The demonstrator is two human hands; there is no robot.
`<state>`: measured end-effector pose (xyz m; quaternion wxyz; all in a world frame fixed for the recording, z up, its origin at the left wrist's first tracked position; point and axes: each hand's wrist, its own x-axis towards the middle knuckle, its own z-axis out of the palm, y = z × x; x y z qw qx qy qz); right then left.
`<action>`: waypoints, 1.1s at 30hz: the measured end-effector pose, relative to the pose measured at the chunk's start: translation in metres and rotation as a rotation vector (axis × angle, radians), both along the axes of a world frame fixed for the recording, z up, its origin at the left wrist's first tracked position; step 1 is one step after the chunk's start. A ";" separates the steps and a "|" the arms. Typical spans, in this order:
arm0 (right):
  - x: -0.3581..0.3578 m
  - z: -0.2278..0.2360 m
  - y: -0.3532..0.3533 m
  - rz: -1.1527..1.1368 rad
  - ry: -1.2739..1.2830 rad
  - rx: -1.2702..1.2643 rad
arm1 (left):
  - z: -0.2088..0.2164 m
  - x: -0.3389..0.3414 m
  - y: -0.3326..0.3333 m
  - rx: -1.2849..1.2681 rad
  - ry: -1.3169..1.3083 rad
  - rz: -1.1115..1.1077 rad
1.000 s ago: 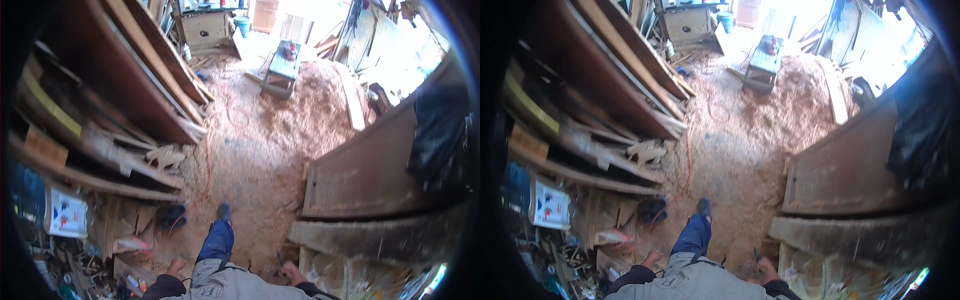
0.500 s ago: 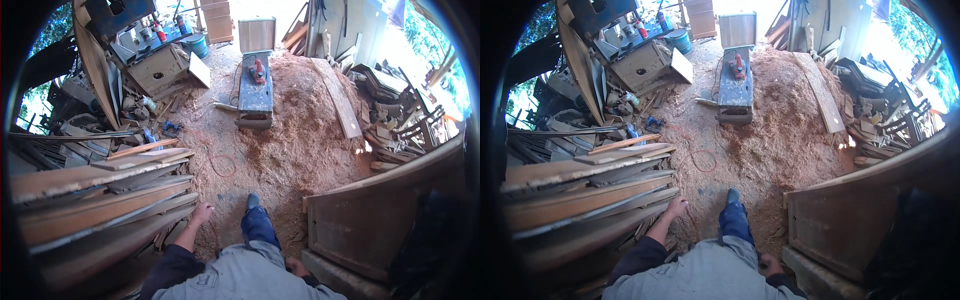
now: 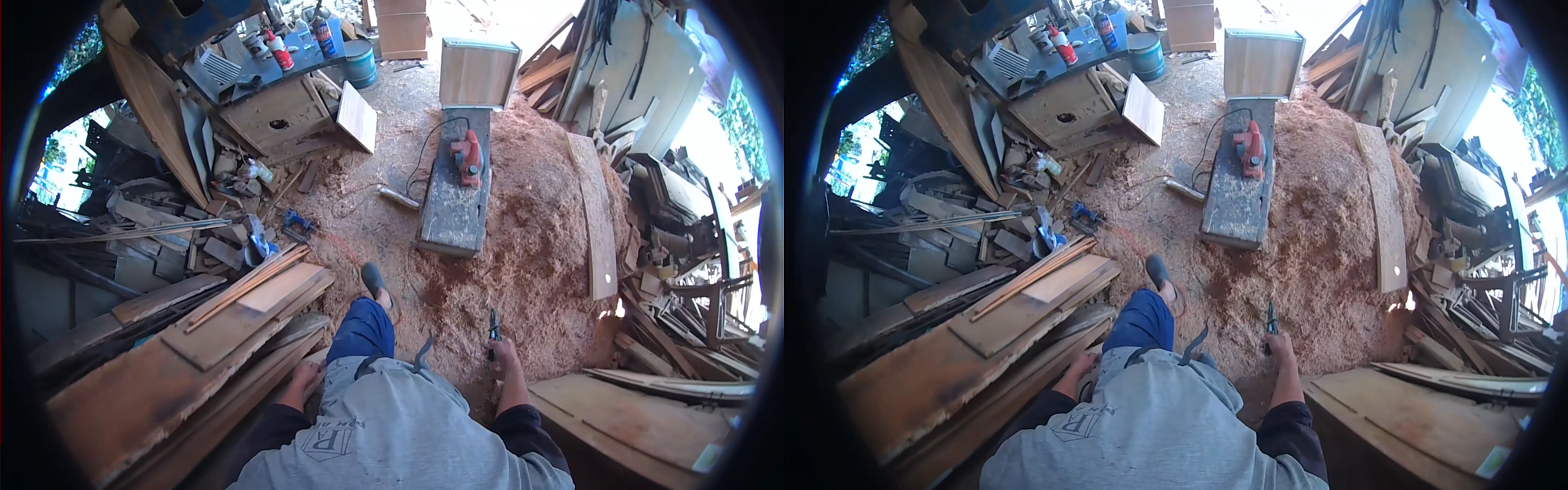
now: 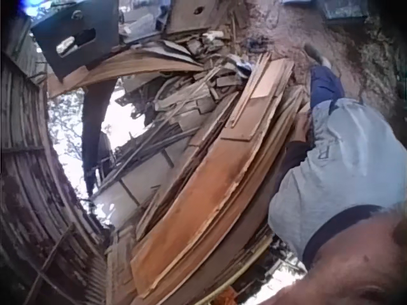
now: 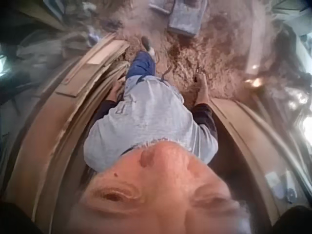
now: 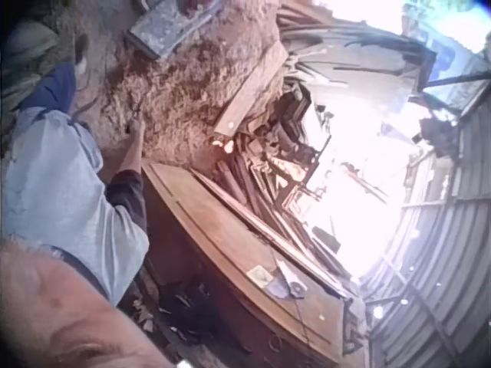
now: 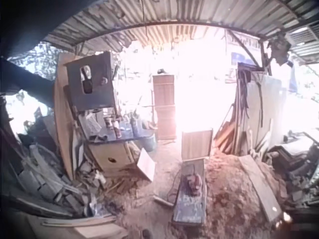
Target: The person measures a wooden drawer component with a ruler and marks it with a pencil. They position a metal runner on the side of the drawer and secure it using a power drill and pliers.
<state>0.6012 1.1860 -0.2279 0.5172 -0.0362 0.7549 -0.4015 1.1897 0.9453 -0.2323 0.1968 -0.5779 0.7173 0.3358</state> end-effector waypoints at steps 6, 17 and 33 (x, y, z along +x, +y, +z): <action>-0.046 -0.043 -0.173 -0.115 -0.267 0.144 | -0.061 -0.061 -0.227 -0.175 -0.008 -0.183; -0.084 0.012 -0.429 -0.331 -0.667 0.038 | 0.145 -0.460 -0.686 -0.323 0.728 -0.245; -0.388 0.177 -0.803 -0.541 -0.497 -0.270 | 0.248 -0.976 -0.964 -0.207 1.045 -0.972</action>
